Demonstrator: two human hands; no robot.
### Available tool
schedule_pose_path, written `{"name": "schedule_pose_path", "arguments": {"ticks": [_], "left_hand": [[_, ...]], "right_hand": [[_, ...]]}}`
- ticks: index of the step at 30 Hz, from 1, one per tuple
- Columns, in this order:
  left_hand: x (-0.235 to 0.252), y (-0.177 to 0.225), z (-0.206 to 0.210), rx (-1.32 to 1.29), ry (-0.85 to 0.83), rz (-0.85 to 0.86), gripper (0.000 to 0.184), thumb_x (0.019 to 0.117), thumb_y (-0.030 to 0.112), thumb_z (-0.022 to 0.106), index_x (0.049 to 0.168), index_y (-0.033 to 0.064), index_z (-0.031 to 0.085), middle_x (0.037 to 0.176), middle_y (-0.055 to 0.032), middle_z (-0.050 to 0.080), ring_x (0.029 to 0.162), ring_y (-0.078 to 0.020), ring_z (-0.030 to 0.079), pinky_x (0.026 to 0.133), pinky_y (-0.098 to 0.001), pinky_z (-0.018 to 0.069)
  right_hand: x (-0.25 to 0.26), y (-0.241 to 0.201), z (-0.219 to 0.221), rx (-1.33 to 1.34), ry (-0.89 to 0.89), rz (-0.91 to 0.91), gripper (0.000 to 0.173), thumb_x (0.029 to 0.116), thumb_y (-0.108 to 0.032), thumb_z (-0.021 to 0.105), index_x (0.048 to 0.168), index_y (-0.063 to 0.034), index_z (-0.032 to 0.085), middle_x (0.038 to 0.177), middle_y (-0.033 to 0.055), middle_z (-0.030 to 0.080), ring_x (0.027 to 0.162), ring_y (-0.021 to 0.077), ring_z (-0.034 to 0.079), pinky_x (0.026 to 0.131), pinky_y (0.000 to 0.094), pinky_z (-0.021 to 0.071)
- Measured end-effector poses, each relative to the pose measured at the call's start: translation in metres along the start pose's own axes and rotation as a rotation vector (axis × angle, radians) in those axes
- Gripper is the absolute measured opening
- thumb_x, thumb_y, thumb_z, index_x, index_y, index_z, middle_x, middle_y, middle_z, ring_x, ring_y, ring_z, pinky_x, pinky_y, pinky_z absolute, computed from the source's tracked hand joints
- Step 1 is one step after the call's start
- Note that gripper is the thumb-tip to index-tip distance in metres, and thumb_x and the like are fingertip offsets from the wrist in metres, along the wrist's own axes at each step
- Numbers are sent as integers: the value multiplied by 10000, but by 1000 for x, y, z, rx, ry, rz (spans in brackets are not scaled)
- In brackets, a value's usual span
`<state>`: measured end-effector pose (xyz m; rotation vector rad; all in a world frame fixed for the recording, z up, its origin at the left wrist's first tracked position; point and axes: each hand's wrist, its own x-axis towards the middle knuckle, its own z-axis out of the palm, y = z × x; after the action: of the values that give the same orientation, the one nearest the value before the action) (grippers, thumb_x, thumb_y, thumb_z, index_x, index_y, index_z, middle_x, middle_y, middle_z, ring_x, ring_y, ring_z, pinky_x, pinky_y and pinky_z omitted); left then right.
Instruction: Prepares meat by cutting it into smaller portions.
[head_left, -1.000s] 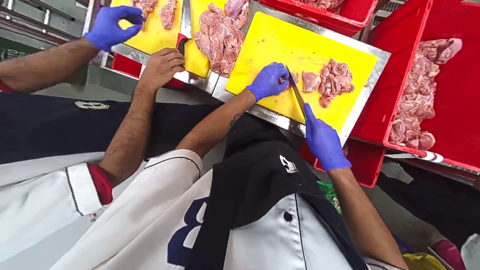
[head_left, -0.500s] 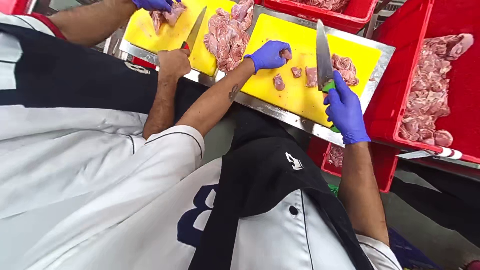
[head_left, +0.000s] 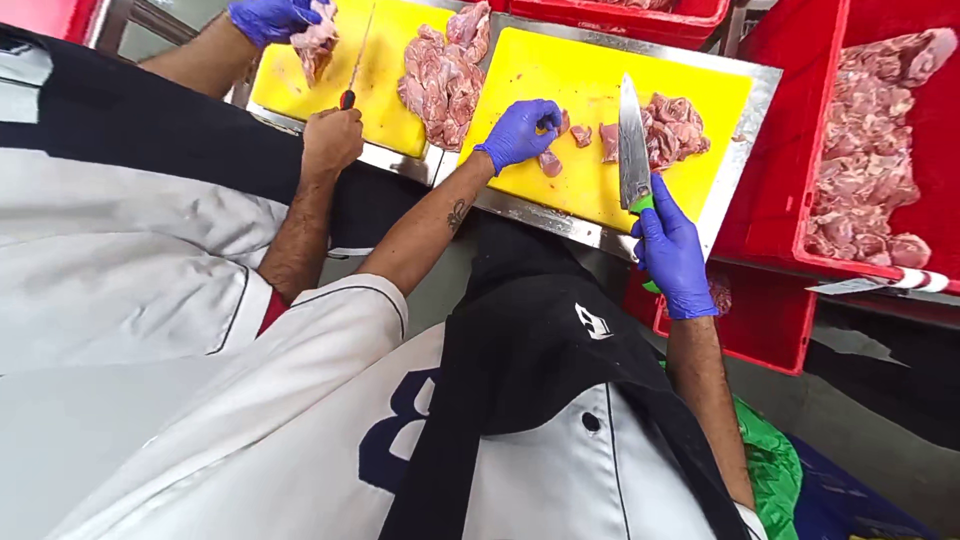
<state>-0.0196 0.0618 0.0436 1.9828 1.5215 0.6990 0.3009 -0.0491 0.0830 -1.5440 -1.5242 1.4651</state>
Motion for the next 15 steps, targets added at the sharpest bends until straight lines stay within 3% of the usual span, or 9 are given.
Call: {"name": "schedule_pose_path", "arguments": {"ticks": [3,5,7,10,12,15], "left_hand": [[10,-7,-3,-30,79,-149,448,935,207,651,1351,43,626,1222,-124,699,1025,-217,696,901,-385,583],[22,-4,-1,106,-34,-237,468,960,244,651,1396,76,617,1255,-131,685,1088,-256,673,969,-430,546],[38,0,2,251,-185,-229,395,939,269,684,1287,84,673,1250,-156,666,1198,-309,629,1063,-491,494],[45,5,1,279,-321,-151,322,918,277,727,1137,42,702,1160,-162,699,1142,-316,654,1040,-508,498],[43,7,-5,151,-267,-107,298,923,246,738,1092,5,691,1068,-156,713,1036,-284,678,985,-476,518],[32,15,-10,31,-16,10,206,940,184,724,1063,21,696,1010,-107,727,961,-193,706,912,-377,575]], "right_hand": [[2,1,3,-2,-10,7,509,1107,-260,414,1612,-283,356,820,20,645,468,126,517,406,289,474],[2,2,4,-9,-16,15,513,1105,-261,420,1613,-289,353,826,22,647,475,128,523,414,292,480],[2,1,5,-16,-24,5,509,1106,-262,421,1610,-296,359,814,23,644,476,130,523,419,299,484],[-1,0,8,-61,-31,0,506,1107,-271,415,1608,-314,358,809,34,645,479,139,531,432,320,497],[-1,0,9,-58,-37,-4,507,1107,-278,415,1609,-313,354,814,35,642,473,140,530,426,321,500],[1,-2,14,-24,-45,-8,508,1110,-276,416,1612,-313,349,808,33,638,465,138,520,415,310,489]]}}
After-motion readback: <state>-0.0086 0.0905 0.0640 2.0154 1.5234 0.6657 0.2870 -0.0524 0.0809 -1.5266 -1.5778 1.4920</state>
